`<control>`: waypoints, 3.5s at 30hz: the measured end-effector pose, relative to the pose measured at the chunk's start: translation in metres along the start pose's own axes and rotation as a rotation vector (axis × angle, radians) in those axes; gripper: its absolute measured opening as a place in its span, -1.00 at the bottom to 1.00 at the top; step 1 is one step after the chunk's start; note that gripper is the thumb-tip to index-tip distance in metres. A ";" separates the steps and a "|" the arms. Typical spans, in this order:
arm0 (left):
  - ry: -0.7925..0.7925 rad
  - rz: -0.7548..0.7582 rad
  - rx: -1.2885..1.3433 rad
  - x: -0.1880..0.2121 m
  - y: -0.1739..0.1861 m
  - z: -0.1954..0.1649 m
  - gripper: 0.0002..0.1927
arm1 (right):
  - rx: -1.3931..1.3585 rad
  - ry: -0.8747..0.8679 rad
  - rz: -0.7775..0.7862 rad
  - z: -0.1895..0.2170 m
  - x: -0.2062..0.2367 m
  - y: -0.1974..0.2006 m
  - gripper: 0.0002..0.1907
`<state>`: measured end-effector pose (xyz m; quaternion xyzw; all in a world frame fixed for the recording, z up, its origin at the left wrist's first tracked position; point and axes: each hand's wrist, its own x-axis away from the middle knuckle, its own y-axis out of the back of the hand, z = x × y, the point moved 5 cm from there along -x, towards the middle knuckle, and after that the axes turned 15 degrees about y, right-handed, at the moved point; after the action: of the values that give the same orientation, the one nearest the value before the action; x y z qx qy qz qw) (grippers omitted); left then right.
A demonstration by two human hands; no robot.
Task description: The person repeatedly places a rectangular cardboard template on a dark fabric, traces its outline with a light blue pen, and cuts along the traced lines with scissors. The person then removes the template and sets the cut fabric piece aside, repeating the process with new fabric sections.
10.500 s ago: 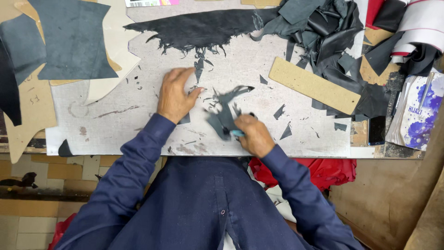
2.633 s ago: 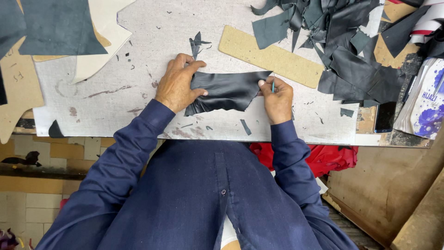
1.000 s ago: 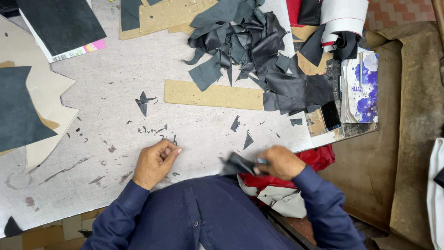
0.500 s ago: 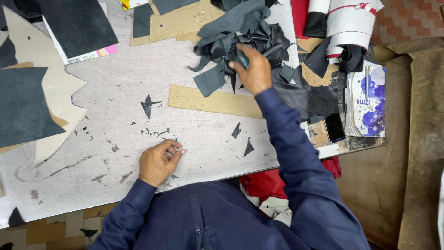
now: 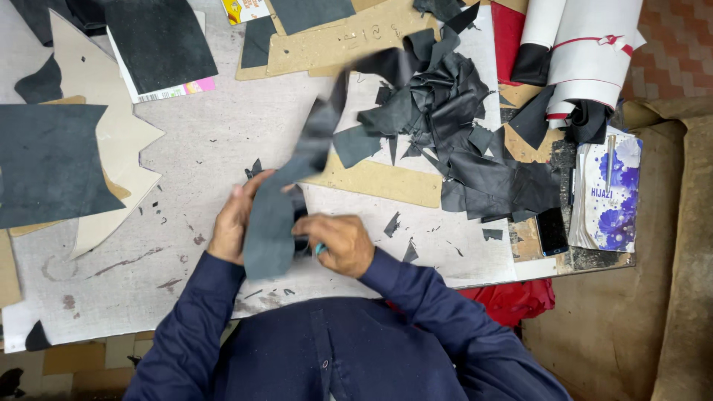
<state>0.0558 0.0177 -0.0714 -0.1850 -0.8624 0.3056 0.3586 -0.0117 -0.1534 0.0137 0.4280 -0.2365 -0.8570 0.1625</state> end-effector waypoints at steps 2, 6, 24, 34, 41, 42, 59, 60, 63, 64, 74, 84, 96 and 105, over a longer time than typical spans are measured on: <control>-0.019 0.042 -0.288 -0.013 -0.005 -0.006 -0.51 | -0.114 -0.102 0.030 0.008 0.020 -0.012 -0.49; -0.127 -0.169 -0.295 -0.031 0.001 -0.010 -0.63 | -0.069 -0.202 0.018 0.011 0.053 -0.005 -0.48; -0.395 -0.733 -1.594 0.057 -0.010 -0.105 0.20 | 0.300 -0.687 -0.386 0.003 0.092 0.110 -0.90; -0.415 0.102 -0.957 0.037 -0.100 0.028 -0.33 | 0.244 -0.690 -0.003 0.017 0.013 0.087 -0.79; -0.634 -0.134 -1.373 0.058 -0.062 -0.037 -0.58 | 0.486 -0.192 -0.100 0.024 0.027 0.104 -0.75; -0.789 -0.155 -1.509 0.066 -0.059 -0.040 -0.61 | 0.520 -0.226 -0.106 0.024 0.038 0.097 -0.74; -0.235 -0.769 -1.666 0.074 0.031 0.025 -0.37 | 0.932 -0.430 -0.190 -0.017 0.097 0.068 -0.62; -0.198 -0.729 -1.657 0.072 0.027 0.030 -0.49 | 0.773 -0.512 -0.217 -0.027 0.096 0.057 -0.60; -0.297 -0.646 -1.648 0.071 0.014 0.039 -0.74 | 0.560 -0.866 -0.216 -0.047 0.107 0.034 -0.67; -0.465 -0.649 -1.650 0.074 0.008 0.037 -0.77 | 0.527 -0.998 -0.199 -0.052 0.113 0.029 -0.72; -0.479 -0.606 -1.398 0.062 0.014 0.016 -0.79 | 0.270 -0.662 -0.258 -0.048 0.107 0.035 -0.73; -0.764 -0.586 -1.789 0.065 0.028 -0.014 -0.74 | 0.546 -0.361 -0.073 -0.042 0.119 0.056 -0.81; -0.735 -0.610 -1.498 0.058 0.025 0.009 -0.81 | 0.290 -0.561 -0.156 -0.037 0.101 0.033 -0.60; -0.575 -0.038 -1.415 0.039 -0.028 0.050 -0.79 | 0.070 -0.453 0.230 0.018 0.110 0.003 -0.79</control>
<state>-0.0095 -0.0015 -0.0612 -0.2688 -0.9152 -0.2897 -0.0786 -0.0897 -0.2038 -0.0473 0.2005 -0.3436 -0.8982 0.1869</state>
